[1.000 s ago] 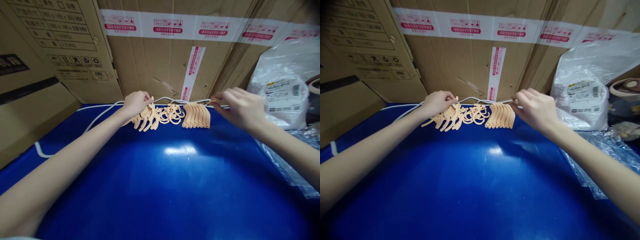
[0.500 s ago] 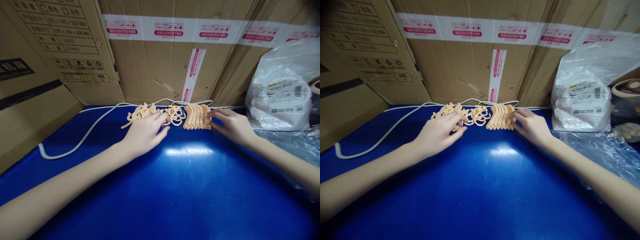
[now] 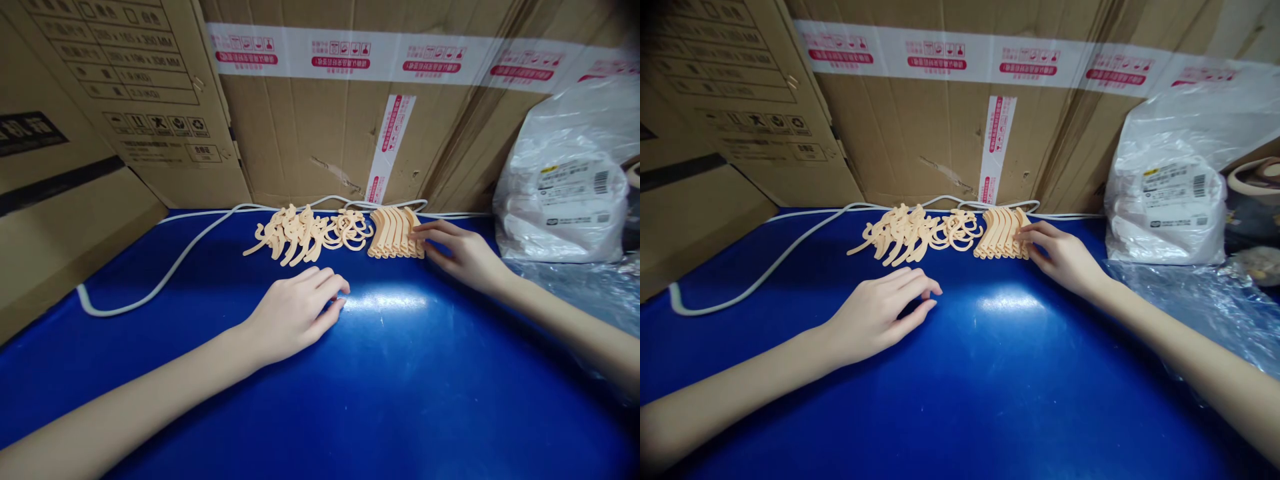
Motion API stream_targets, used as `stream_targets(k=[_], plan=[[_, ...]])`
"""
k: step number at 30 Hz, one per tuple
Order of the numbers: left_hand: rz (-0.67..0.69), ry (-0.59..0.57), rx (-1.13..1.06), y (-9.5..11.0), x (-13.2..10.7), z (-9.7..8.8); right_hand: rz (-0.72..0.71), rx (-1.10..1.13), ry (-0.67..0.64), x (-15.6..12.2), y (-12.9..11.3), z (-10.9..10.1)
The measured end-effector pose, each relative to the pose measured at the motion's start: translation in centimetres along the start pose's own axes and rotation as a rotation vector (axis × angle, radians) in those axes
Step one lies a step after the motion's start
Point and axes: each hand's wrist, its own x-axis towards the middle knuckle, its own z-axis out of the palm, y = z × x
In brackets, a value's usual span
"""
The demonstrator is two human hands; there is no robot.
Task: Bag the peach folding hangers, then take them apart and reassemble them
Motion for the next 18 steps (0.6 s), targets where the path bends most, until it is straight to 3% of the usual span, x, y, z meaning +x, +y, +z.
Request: stream_targets(k=[18], plan=[[-0.041,-0.090,0.040,-0.9,-0.6,0.0,0.011,-0.039,-0.001,0.4,-1.8,-0.8]])
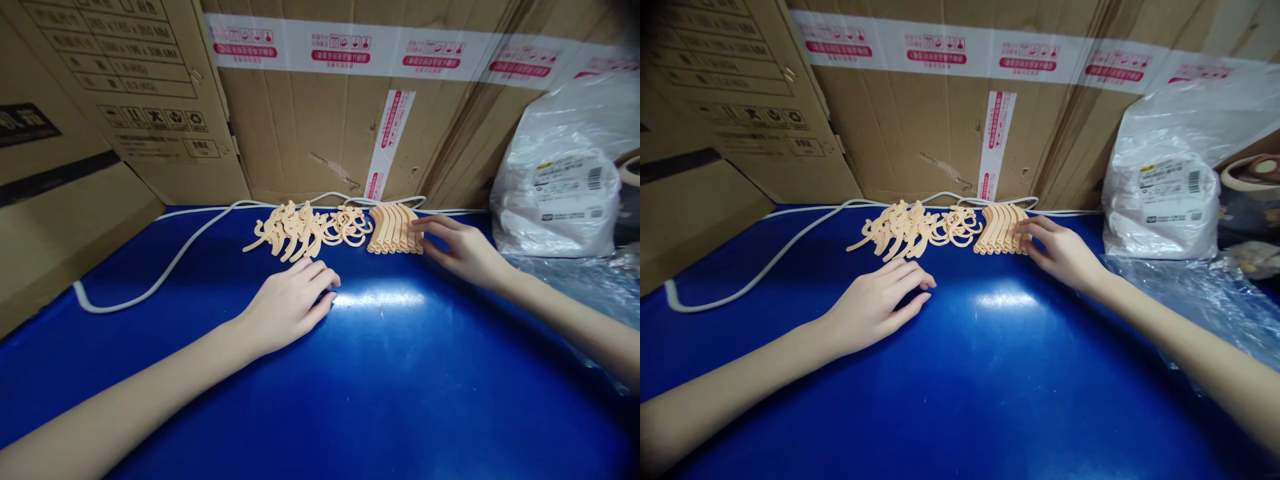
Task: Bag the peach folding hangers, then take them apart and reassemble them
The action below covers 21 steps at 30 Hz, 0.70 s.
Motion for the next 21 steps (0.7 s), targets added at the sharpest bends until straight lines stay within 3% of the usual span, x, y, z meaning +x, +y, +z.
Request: stream_targets(k=[5,9,14,21], plan=[[0.046,-0.099,-0.034,0.0,-0.2,0.7,-0.074,0.017,-0.058,-0.2,-5.6,-0.7],[-0.008,-0.201,-0.028,0.0,-0.4,1.2,-0.186,0.119,-0.211,-0.7,-9.6,1.1],[-0.048,-0.228,-0.019,0.1,-0.5,1.4,-0.225,0.109,-0.254,-1.2,-9.2,3.4],[-0.070,-0.233,-0.024,0.3,-0.6,1.8,-0.245,0.166,-0.271,-1.9,-7.9,3.9]])
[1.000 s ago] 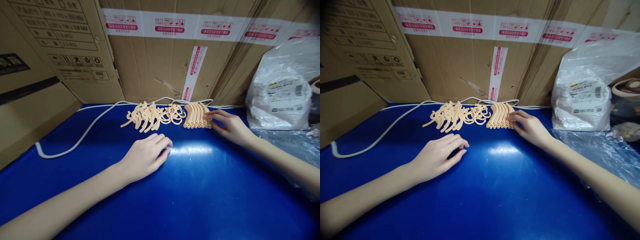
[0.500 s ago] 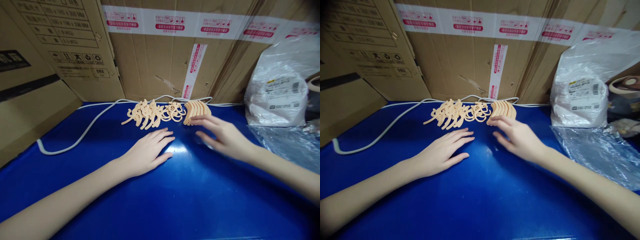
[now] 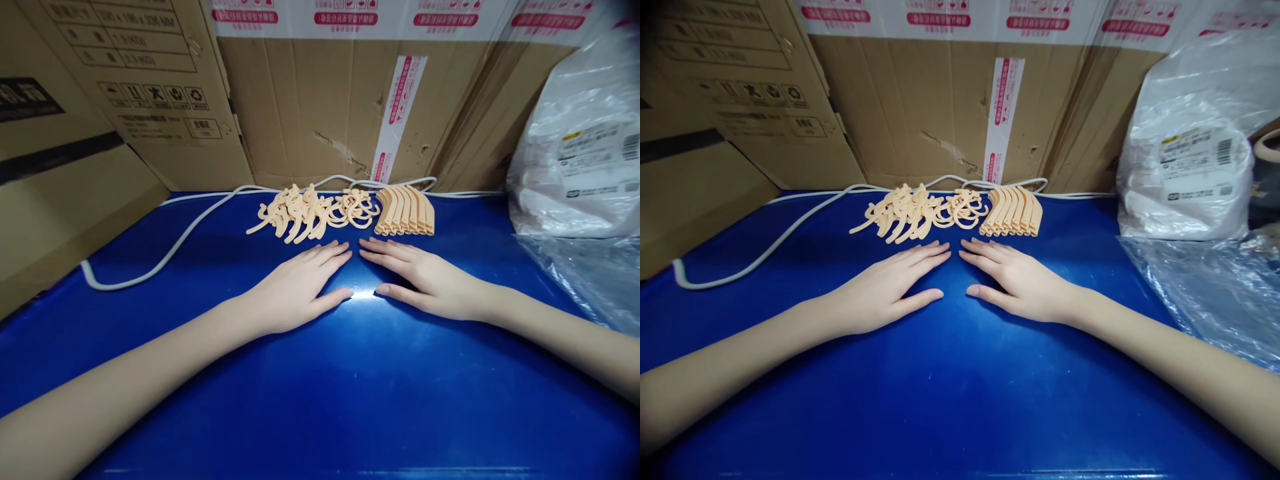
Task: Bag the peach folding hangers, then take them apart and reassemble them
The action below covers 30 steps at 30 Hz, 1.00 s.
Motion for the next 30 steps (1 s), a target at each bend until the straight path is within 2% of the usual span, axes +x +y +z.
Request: stream_targets(k=[6,30], plan=[[0.007,-0.001,0.006,-0.08,0.10,0.25,0.003,-0.045,-0.031,-0.14,-0.01,0.09],[0.016,0.018,0.002,-0.19,0.52,0.60,0.014,-0.011,-0.011,-0.41,0.45,0.27]])
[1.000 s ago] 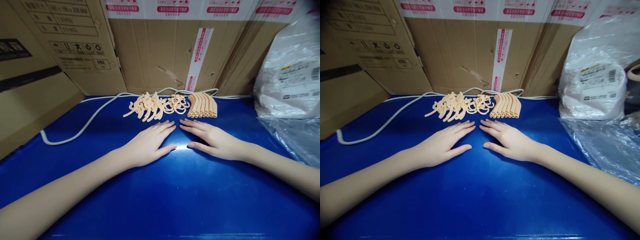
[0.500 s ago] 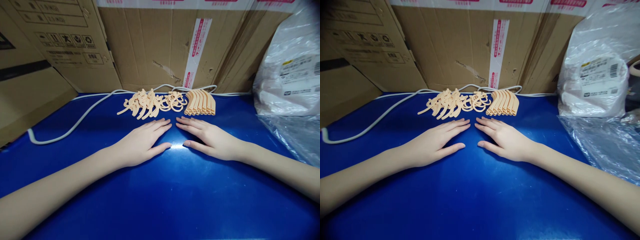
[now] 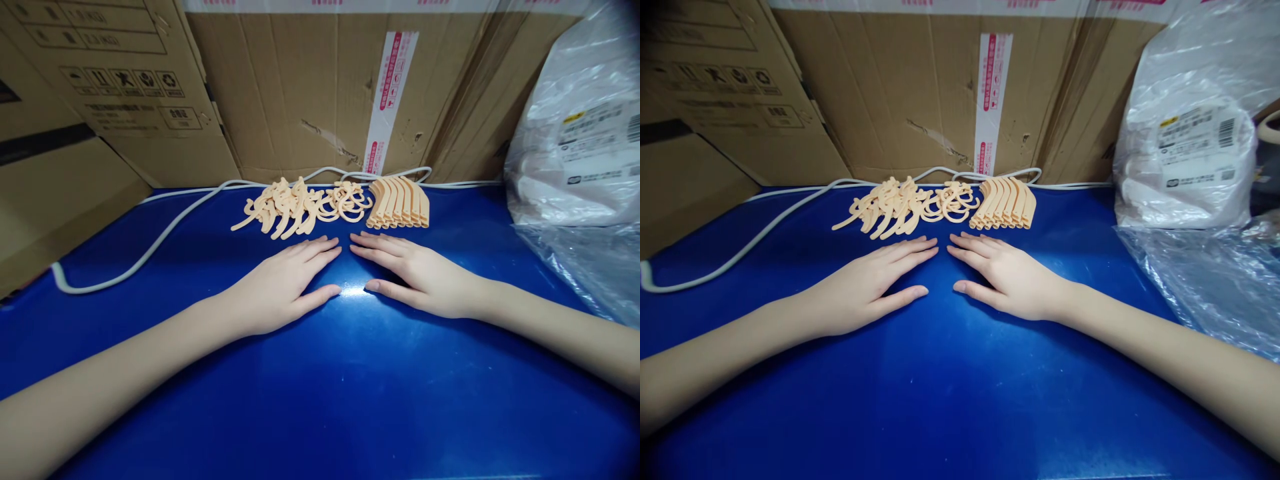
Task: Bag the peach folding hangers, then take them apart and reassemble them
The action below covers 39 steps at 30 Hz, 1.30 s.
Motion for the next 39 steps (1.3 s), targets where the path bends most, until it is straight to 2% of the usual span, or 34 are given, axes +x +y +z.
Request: stream_targets(k=[39], plan=[[0.020,0.007,0.040,-0.09,0.18,0.07,0.003,-0.012,-0.021,0.01,0.00,-0.12]])
